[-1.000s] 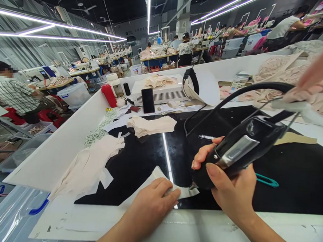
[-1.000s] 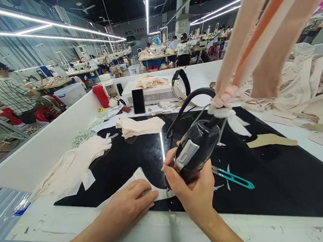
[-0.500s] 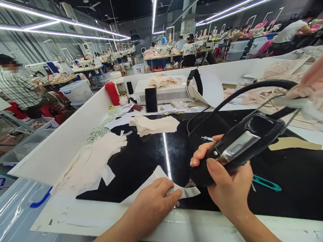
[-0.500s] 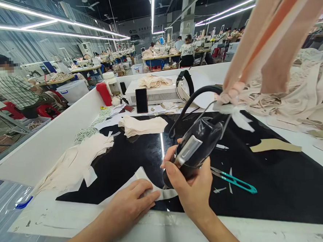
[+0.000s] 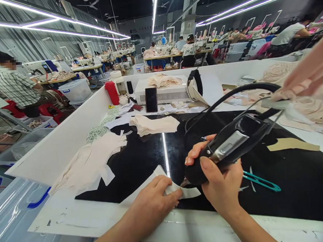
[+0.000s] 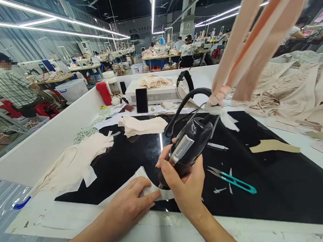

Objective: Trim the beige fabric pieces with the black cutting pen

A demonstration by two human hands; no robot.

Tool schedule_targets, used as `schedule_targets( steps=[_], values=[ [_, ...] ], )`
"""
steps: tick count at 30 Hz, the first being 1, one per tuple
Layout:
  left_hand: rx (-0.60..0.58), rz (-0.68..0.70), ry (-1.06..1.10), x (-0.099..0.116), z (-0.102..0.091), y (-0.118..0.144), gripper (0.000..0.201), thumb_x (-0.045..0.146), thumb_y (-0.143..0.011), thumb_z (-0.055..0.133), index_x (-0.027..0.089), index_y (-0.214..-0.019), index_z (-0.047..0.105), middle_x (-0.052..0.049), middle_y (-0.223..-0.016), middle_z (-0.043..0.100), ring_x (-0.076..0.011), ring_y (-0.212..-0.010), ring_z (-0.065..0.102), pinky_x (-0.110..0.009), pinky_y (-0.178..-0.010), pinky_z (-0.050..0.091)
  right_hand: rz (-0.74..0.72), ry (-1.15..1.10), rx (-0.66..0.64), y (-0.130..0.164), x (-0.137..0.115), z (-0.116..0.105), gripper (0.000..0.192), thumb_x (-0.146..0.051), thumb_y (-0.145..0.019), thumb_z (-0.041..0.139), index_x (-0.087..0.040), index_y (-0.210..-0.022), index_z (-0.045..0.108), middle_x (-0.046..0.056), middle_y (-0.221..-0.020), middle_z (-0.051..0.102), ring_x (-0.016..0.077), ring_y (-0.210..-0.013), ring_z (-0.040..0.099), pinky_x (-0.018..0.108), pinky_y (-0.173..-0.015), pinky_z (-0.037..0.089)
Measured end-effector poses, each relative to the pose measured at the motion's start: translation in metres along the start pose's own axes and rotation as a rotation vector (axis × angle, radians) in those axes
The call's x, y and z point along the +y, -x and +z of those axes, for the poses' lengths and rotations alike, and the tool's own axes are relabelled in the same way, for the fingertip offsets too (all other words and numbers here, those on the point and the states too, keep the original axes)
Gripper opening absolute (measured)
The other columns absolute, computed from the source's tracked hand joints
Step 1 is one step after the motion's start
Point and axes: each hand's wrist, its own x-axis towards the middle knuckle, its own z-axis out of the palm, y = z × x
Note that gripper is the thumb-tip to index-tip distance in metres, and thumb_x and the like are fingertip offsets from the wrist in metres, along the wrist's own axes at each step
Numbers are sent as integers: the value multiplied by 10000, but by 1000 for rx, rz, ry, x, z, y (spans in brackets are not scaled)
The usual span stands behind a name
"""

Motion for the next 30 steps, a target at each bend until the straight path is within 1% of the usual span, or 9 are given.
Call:
schedule_targets(
  steps=[5,11,14,18,23,26,30],
  values=[
    [-2,-18,11,0,-3,0,262,161,-979,652,199,-1239,665,-107,-1143,600,-242,-1009,597,-367,-865,595,-1,-17,-15,1,2,6,372,-284,-857,799,-298,-1148,568,-55,-830,691,116,-651,648,276,-634,564],
    [-3,-23,12,-1,-3,0,325,151,-969,664,218,-1287,664,-116,-1138,575,-244,-1013,591,-371,-863,597,-15,24,-6,0,5,7,314,-260,-878,765,-295,-1125,574,-56,-828,701,117,-649,658,279,-639,559],
    [-5,-31,14,-2,-1,2,326,148,-972,660,223,-1289,667,-124,-1168,560,-249,-1044,588,-376,-880,598,-18,-5,-5,-1,6,8,312,-249,-874,766,-296,-1115,574,-56,-849,703,115,-661,661,280,-651,561],
    [-9,-41,25,-4,0,4,331,150,-979,650,226,-1301,662,-121,-1175,556,-249,-1052,585,-389,-896,598,-17,-53,-9,-2,8,13,336,-205,-853,772,-303,-1108,577,-69,-826,703,110,-676,655,278,-686,572],
    [6,-33,32,-4,0,4,323,135,-970,657,219,-1282,662,-116,-1167,554,-244,-1058,585,-380,-898,600,-29,-7,-11,-3,12,16,312,-203,-863,750,-286,-1103,570,-60,-824,709,113,-644,654,272,-636,565],
    [23,-30,29,-5,0,3,319,134,-969,654,221,-1276,664,-113,-1152,555,-240,-1041,589,-379,-884,604,-11,14,0,-4,12,15,326,-197,-877,740,-283,-1131,555,-58,-814,703,119,-648,656,286,-651,569],
    [32,-34,35,-5,2,3,314,151,-981,640,231,-1284,667,-109,-1136,563,-230,-1011,596,-372,-869,608,-6,-27,2,-5,13,17,352,-208,-863,755,-290,-1142,558,-65,-812,698,122,-652,649,293,-661,566]
  ],
)
